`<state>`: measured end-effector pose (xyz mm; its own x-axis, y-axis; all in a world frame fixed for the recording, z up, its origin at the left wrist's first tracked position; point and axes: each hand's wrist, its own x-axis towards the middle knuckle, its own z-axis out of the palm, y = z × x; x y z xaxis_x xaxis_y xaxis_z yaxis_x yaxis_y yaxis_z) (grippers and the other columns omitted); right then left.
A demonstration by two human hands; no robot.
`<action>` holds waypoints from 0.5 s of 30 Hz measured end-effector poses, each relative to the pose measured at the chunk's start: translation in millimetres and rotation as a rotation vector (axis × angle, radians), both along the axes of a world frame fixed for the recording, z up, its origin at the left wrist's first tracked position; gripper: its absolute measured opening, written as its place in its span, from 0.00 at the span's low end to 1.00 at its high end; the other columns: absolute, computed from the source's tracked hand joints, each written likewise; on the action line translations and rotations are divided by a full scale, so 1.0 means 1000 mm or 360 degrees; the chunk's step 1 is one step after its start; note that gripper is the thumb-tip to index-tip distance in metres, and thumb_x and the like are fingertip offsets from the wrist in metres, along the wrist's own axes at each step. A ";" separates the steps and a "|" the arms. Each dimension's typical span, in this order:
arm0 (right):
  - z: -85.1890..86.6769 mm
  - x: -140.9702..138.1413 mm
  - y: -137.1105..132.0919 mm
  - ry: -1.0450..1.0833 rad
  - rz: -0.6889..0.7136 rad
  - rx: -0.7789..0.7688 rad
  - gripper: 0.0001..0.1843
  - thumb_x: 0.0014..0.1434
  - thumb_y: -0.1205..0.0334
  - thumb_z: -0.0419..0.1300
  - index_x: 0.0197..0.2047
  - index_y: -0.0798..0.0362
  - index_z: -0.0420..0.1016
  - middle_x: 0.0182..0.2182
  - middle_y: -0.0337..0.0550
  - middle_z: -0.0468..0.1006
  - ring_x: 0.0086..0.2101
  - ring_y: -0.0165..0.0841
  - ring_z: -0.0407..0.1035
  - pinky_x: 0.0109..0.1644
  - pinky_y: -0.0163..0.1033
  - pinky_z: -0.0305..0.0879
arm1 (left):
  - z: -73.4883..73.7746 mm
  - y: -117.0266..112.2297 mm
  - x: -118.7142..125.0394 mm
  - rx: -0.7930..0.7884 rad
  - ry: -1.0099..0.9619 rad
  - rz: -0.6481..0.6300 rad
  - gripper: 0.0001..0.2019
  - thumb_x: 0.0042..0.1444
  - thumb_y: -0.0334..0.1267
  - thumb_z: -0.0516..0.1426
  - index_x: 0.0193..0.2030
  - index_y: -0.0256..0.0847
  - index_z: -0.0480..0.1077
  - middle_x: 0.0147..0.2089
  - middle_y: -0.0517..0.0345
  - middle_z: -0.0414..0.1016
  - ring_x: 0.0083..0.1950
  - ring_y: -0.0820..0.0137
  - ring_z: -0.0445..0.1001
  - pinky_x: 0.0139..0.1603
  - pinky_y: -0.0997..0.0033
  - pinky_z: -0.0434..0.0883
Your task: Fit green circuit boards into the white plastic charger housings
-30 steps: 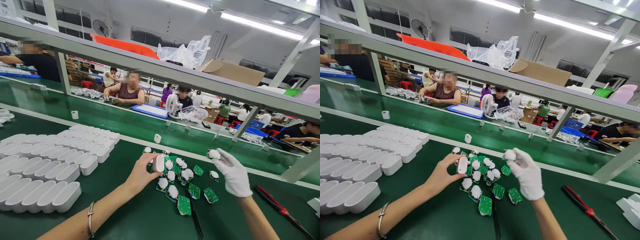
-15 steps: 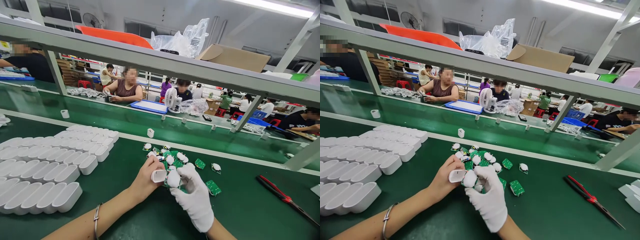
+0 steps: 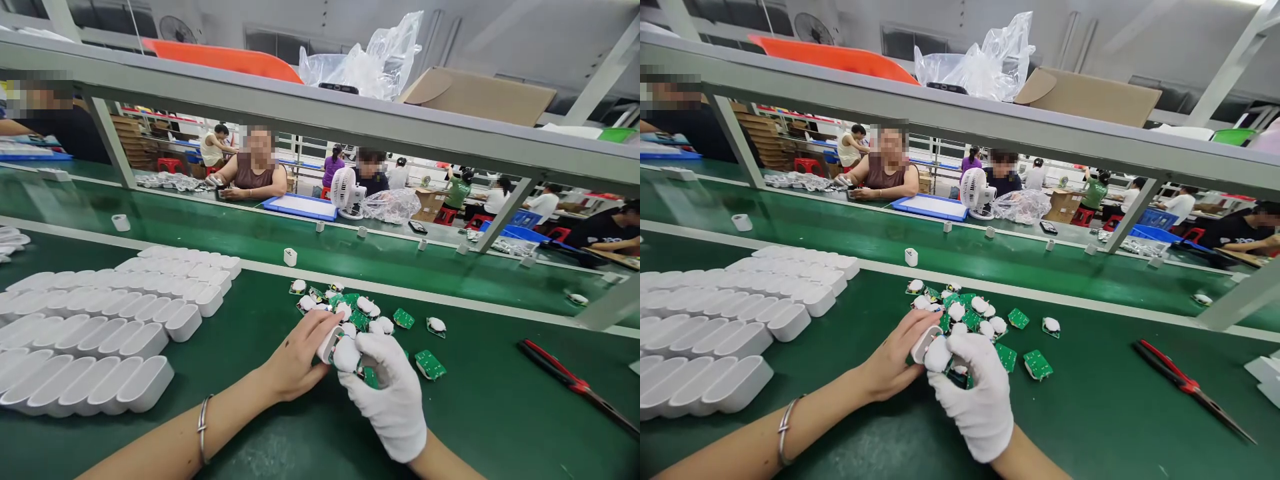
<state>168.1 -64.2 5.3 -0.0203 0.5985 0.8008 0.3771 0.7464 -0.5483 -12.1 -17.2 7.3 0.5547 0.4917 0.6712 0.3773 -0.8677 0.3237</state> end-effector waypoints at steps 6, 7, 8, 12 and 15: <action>0.009 -0.002 0.002 -0.0278 -0.0227 0.0282 0.21 0.51 0.72 0.64 0.49 0.51 0.71 0.41 0.46 0.75 0.39 0.34 0.73 0.44 0.38 0.75 | 0.000 0.001 0.002 0.0163 0.0098 0.0101 0.36 0.52 0.22 0.49 0.68 0.42 0.46 0.54 0.46 0.64 0.56 0.61 0.65 0.58 0.56 0.68; 0.010 -0.003 0.002 -0.0311 -0.0251 0.0319 0.21 0.51 0.73 0.63 0.49 0.52 0.71 0.40 0.45 0.75 0.38 0.33 0.73 0.44 0.37 0.75 | 0.000 0.000 0.002 0.0196 0.0106 0.0114 0.36 0.52 0.21 0.49 0.68 0.42 0.46 0.54 0.46 0.64 0.57 0.61 0.65 0.58 0.56 0.68; 0.011 -0.004 0.003 -0.0337 -0.0260 0.0342 0.21 0.51 0.73 0.62 0.49 0.52 0.70 0.40 0.45 0.75 0.38 0.33 0.73 0.44 0.37 0.75 | -0.001 -0.001 0.003 0.0227 0.0112 0.0121 0.36 0.53 0.21 0.48 0.68 0.42 0.46 0.54 0.46 0.65 0.57 0.61 0.65 0.58 0.56 0.67; 0.012 -0.005 0.006 -0.0425 -0.0231 0.0307 0.22 0.53 0.73 0.58 0.52 0.51 0.70 0.41 0.47 0.76 0.39 0.35 0.74 0.43 0.37 0.75 | -0.005 -0.005 0.004 0.0194 0.0148 0.0181 0.36 0.52 0.19 0.46 0.68 0.42 0.48 0.55 0.46 0.65 0.59 0.61 0.63 0.60 0.57 0.67; 0.017 -0.001 0.007 -0.0385 -0.0142 0.0266 0.23 0.53 0.72 0.60 0.53 0.50 0.69 0.41 0.47 0.77 0.35 0.33 0.75 0.41 0.35 0.76 | -0.008 -0.006 0.004 0.0095 0.0166 0.0265 0.37 0.49 0.18 0.46 0.67 0.45 0.51 0.57 0.48 0.64 0.61 0.61 0.63 0.60 0.56 0.67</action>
